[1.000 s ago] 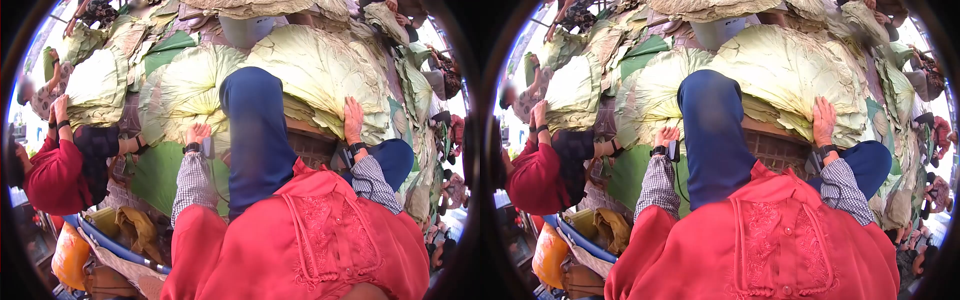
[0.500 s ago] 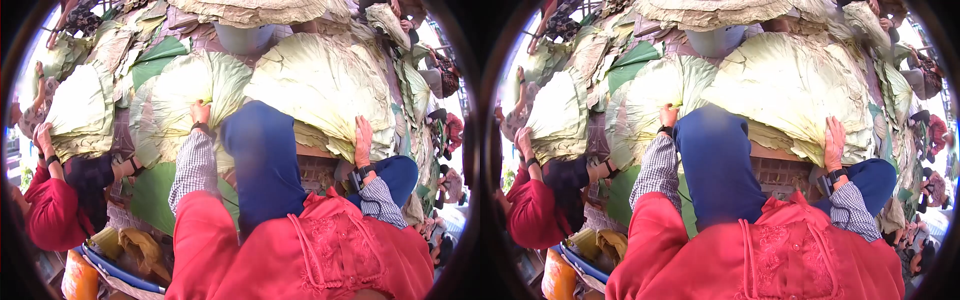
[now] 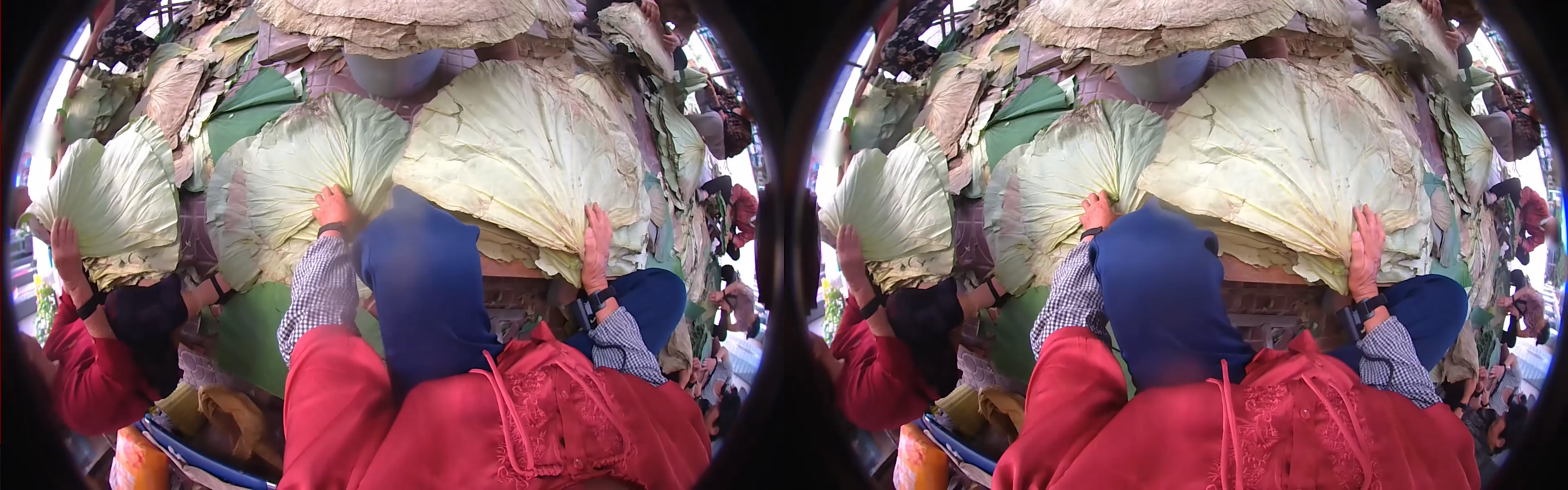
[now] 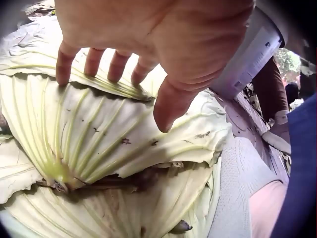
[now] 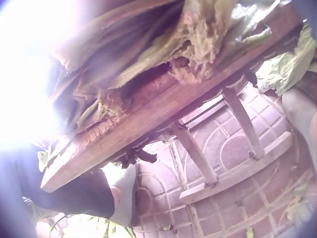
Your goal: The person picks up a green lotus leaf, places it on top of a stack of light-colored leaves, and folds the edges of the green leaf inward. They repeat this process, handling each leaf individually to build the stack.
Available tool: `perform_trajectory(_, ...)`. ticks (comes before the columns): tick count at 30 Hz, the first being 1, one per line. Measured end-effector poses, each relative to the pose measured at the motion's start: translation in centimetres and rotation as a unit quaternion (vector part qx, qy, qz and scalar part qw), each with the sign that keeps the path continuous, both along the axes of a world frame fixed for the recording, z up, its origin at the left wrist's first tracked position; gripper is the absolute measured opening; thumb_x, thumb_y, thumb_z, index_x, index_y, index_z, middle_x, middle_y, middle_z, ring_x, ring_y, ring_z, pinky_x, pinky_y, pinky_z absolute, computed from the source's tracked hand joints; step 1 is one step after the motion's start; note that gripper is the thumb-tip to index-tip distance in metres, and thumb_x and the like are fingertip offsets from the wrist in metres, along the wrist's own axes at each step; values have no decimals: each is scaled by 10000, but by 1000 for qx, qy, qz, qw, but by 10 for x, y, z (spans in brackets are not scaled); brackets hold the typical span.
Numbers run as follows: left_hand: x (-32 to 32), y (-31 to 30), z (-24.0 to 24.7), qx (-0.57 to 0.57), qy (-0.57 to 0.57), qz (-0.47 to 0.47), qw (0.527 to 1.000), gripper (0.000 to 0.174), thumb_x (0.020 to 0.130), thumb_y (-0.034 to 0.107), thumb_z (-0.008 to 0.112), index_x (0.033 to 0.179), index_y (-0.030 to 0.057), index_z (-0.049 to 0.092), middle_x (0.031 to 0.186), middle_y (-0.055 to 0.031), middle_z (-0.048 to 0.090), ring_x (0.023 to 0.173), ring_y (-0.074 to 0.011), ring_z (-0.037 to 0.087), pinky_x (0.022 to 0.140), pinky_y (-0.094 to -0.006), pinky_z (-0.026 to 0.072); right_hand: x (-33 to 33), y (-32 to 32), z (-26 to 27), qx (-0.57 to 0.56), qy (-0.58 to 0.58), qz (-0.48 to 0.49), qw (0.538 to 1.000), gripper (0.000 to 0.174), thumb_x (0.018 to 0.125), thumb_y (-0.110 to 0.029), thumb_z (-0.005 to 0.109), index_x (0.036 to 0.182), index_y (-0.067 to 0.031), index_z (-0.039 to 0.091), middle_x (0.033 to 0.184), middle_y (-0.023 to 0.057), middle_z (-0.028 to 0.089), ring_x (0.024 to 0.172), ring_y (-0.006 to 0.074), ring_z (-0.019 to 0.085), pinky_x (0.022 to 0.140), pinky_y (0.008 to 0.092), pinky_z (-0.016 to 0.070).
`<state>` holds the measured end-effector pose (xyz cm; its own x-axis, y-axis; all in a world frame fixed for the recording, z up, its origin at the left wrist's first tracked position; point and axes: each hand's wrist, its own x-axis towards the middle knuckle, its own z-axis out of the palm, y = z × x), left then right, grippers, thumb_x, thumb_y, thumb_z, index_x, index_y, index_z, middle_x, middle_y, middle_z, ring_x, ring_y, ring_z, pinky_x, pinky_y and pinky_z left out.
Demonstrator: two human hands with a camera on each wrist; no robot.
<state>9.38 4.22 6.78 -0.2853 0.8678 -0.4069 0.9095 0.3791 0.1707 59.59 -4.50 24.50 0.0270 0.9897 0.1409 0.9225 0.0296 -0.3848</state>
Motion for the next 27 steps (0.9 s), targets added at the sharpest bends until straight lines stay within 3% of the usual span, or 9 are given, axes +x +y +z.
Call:
perform_trajectory(5, 16, -70, -82, 60, 95, -16, 994, 310, 849, 303, 547, 1115, 144, 568, 1035, -74, 602, 997, -312, 588, 762, -528, 442, 2, -1, -1, 11, -4, 1, 1000, 461, 957, -257, 361, 1344, -50, 504, 1429, 160, 425, 1340, 362, 312, 1131, 422, 192)
perform_trajectory(9, 14, -120, -76, 50, 13, -60, 997, 293, 876, 377, 505, 960, 145, 663, 839, -100, 678, 812, -325, 651, 700, -496, 451, 4, 0, -5, 26, -8, 6, 1000, 452, 954, -260, 376, 1329, -51, 520, 1412, 161, 443, 1335, 359, 320, 1129, 420, 196)
perform_trajectory(12, 19, -133, -54, 80, 6, -31, 996, 329, 875, 409, 499, 868, 144, 695, 769, -127, 686, 756, -346, 652, 699, -472, 448, 4, -1, -4, 39, -11, 6, 999, 444, 953, -260, 383, 1316, -53, 532, 1397, 161, 459, 1328, 357, 330, 1126, 419, 201)
perform_trajectory(15, 3, -131, -18, 42, -16, -8, 999, 265, 845, 319, 560, 932, 92, 663, 824, -177, 649, 827, -349, 633, 706, -470, 443, 7, 2, -11, 61, -10, 3, 998, 428, 951, -268, 406, 1299, -64, 548, 1386, 155, 472, 1318, 359, 342, 1119, 421, 213)
perform_trajectory(18, 9, -124, 27, 118, 9, 79, 990, 240, 792, 176, 604, 987, 37, 601, 924, -202, 583, 951, -351, 587, 717, -473, 440, 9, -1, -13, 71, -14, -1, 997, 421, 952, -297, 428, 1296, -90, 555, 1391, 136, 475, 1314, 356, 349, 1112, 427, 225)
perform_trajectory(20, -21, -122, -29, 118, -3, 22, 993, 268, 763, 126, 618, 1005, 24, 560, 994, -197, 531, 997, -371, 548, 739, -473, 456, 10, -1, -16, 73, -17, -5, 997, 423, 954, -309, 428, 1300, -100, 554, 1390, 128, 478, 1313, 353, 351, 1111, 426, 226)
perform_trajectory(25, 6, -117, -92, 226, 41, 117, 966, 372, 792, 197, 614, 1122, 58, 518, 1145, -183, 478, 1042, -438, 482, 847, -519, 458, 15, 0, -22, 77, -16, 0, 997, 424, 952, -319, 438, 1298, -107, 561, 1390, 116, 483, 1315, 346, 352, 1112, 418, 228)
perform_trajectory(27, 10, -114, -109, 196, 23, 105, 975, 421, 829, 242, 588, 1206, 76, 500, 1189, -193, 453, 1062, -461, 453, 893, -561, 432, 11, -1, -18, 74, -9, -5, 997, 420, 951, -307, 436, 1295, -102, 563, 1389, 117, 485, 1317, 343, 352, 1113, 414, 229)
